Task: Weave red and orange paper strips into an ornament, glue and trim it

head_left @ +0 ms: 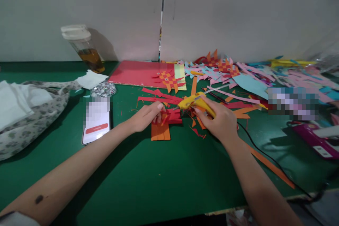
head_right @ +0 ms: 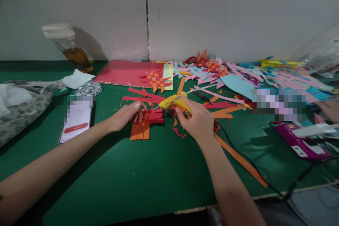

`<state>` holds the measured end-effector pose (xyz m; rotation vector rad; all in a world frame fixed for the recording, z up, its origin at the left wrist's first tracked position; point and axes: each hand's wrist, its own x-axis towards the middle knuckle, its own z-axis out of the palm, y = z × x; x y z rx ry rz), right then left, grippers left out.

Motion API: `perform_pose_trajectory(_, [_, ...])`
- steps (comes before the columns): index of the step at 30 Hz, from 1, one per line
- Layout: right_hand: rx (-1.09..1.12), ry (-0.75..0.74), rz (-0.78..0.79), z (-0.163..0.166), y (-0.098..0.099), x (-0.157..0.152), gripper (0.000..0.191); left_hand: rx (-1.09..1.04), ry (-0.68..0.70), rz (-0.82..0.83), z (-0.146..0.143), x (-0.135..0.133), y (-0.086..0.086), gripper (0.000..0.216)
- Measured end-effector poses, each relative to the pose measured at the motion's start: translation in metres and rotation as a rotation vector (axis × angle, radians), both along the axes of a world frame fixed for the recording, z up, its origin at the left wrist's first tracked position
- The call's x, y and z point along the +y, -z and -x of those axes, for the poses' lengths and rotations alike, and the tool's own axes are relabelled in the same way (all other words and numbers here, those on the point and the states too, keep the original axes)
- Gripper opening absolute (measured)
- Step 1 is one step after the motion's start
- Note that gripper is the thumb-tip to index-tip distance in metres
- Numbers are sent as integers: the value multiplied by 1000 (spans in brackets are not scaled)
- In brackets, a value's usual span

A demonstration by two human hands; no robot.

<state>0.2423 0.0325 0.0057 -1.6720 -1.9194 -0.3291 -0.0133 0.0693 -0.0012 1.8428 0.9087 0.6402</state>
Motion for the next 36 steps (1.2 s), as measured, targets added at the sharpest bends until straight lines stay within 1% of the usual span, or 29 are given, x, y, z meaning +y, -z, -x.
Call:
perform_pose_trajectory(3, [115, 153, 2, 1, -2, 2, 47, 35, 12, -16, 0, 1, 1, 14])
perform_pose_trajectory(6, [199, 219, 8, 1, -3, 3, 48, 96, 5, -91, 0, 2, 5, 11])
perform_pose_trajectory(9, [244, 223, 21, 1, -2, 3, 47, 124, 4, -133, -1, 3, 8, 10])
perform_pose_trajectory(14, [288, 215, 24, 2, -4, 3, 48, 132, 11, -148, -1, 3, 8, 9])
perform_pose_trajectory(21, [448, 233, -108, -4, 0, 6, 50, 172, -11, -186, -2, 2, 9, 14])
perform_pose_trajectory(24, [503, 233, -131, -7, 2, 7, 53, 201, -36, -222, -4, 2, 11, 17])
perform_pose_trajectory(29, [508, 228, -87, -8, 4, 7, 54, 224, -44, -247, -5, 1, 11, 17])
perform_pose_trajectory(36, [503, 207, -98, -7, 3, 6, 52, 252, -65, -246, -6, 0, 8, 17])
